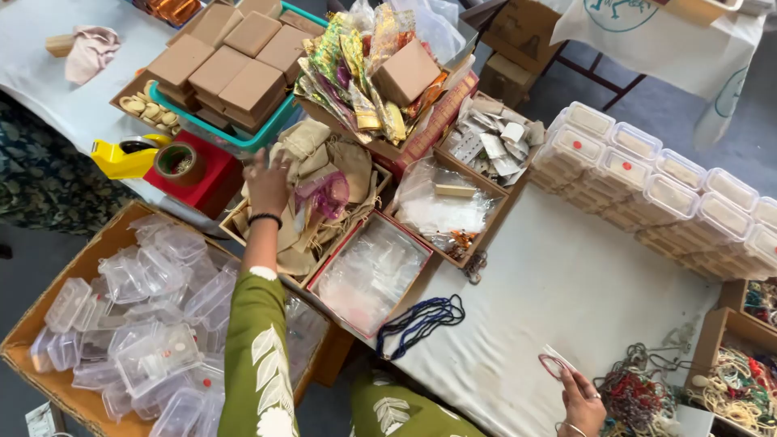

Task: The person packs various necklaces into small beige pouches and clear plastic containers. They place the pouches into containers, seal them, and stack them on the table. The person also handles loose necklaces, folding them before placing them into pouches.

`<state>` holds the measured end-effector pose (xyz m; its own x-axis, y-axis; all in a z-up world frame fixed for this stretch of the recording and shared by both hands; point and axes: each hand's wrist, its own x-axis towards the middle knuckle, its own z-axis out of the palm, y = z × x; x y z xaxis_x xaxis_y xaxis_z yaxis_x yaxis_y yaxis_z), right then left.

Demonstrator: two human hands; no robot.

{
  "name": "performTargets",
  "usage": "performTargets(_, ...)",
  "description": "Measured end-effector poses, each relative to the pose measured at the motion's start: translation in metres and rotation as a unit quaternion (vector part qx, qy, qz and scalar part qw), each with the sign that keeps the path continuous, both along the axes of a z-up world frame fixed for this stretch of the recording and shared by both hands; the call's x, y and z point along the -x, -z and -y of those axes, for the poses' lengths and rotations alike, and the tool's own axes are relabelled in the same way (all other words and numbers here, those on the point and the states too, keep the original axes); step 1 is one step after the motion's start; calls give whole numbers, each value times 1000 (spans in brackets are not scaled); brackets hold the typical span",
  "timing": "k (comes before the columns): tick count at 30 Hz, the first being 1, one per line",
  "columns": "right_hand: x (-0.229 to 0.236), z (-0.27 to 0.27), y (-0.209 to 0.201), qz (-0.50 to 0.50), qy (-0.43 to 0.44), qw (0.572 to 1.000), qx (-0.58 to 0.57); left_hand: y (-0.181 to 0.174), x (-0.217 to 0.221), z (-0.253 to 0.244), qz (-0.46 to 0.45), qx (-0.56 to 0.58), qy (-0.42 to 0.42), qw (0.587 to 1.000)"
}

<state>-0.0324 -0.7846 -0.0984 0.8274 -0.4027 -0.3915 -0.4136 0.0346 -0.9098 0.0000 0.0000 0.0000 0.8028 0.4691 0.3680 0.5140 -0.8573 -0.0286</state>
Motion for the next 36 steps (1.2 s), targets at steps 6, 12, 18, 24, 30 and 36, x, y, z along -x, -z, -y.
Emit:
performTargets(6, 14, 4, 46, -62, 42, 995, 60, 55, -56, -51, -89, -104, 79, 987)
performTargets(12, 12, -35, -3, -30, 29, 997, 59, -14, -47, -34, -33, -17, 113, 993)
performTargets(18, -1, -58, -32, -20, -33, 998, -41, -98, -24, 83, 226, 234, 169, 930)
performTargets(24, -43, -121, -118, 6, -158, 978, -134, -97, -16, 264, 209, 418, 241, 850)
performTargets(30, -87, -149, -117, 63, -160, 930, -324, -67, -25, 427, 140, 453, 256, 842)
performTargets(36, -59, -129, -151, 49, -88, 995, -24, -71, -22, 501, 95, 513, 213, 826)
